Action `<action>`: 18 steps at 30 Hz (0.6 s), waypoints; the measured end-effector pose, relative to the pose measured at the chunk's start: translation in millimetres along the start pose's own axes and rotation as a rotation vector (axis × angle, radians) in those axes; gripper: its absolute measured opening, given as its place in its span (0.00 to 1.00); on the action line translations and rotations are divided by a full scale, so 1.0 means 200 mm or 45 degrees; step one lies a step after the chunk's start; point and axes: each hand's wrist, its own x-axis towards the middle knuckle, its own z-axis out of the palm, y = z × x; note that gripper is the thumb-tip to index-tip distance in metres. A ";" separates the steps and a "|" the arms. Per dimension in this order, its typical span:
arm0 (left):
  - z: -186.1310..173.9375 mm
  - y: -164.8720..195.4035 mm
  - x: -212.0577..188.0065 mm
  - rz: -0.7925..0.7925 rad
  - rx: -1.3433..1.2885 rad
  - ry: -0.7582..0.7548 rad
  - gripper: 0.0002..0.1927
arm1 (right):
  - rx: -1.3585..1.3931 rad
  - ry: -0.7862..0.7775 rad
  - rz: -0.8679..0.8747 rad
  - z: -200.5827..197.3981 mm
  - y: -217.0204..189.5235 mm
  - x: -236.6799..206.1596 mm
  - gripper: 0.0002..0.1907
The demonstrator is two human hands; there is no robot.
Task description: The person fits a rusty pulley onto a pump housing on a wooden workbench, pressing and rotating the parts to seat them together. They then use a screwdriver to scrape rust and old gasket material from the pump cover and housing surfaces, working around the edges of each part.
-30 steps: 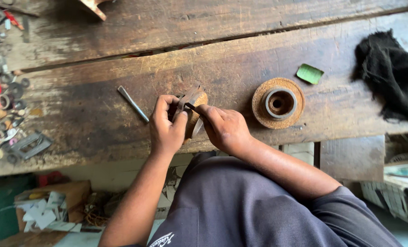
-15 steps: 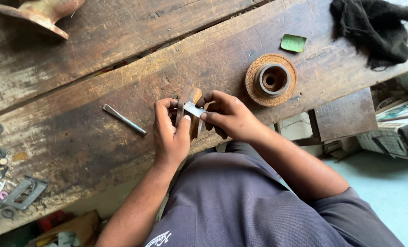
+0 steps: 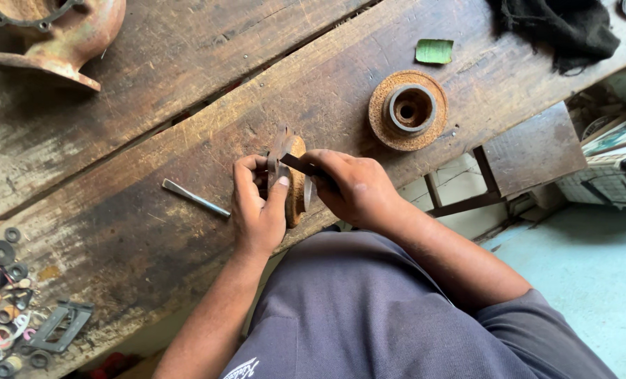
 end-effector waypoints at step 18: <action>0.01 -0.02 -0.02 0.017 -0.099 -0.077 0.17 | -0.146 -0.078 0.198 -0.05 -0.14 0.03 0.19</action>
